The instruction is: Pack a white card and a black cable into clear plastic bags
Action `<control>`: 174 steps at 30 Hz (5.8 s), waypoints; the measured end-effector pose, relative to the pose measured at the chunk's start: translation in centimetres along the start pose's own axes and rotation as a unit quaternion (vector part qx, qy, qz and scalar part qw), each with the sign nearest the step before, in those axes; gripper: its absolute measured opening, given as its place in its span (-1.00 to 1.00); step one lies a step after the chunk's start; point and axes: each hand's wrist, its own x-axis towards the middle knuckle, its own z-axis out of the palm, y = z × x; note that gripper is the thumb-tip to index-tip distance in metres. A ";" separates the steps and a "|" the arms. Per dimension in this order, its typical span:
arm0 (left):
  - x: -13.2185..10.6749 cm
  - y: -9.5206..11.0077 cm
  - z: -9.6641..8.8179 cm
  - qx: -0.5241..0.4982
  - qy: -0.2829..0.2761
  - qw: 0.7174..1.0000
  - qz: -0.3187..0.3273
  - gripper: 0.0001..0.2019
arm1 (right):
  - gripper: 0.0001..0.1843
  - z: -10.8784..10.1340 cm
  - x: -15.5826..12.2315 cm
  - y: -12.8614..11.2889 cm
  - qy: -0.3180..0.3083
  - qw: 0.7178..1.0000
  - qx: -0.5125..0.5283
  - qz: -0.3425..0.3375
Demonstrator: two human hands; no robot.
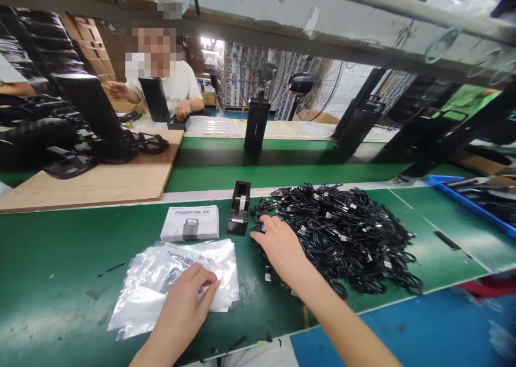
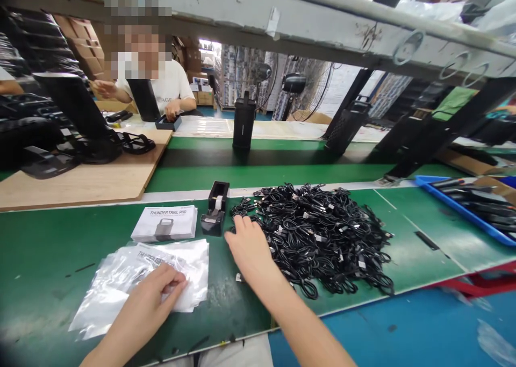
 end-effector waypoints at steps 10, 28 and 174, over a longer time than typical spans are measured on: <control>0.1 0.4 -0.1 0.020 0.022 1.000 -0.007 -0.79 | -0.82 0.6 -1.1 3.2 0.071 0.987 0.138 0.033; -0.4 -0.3 0.1 -0.148 0.099 0.984 -0.028 -0.81 | -0.80 1.2 -3.7 -3.4 -0.088 0.943 0.317 0.045; 1.2 -0.4 -4.0 -0.449 0.081 0.882 -0.116 -0.65 | -0.68 -0.2 1.8 -3.2 0.026 0.756 0.629 0.178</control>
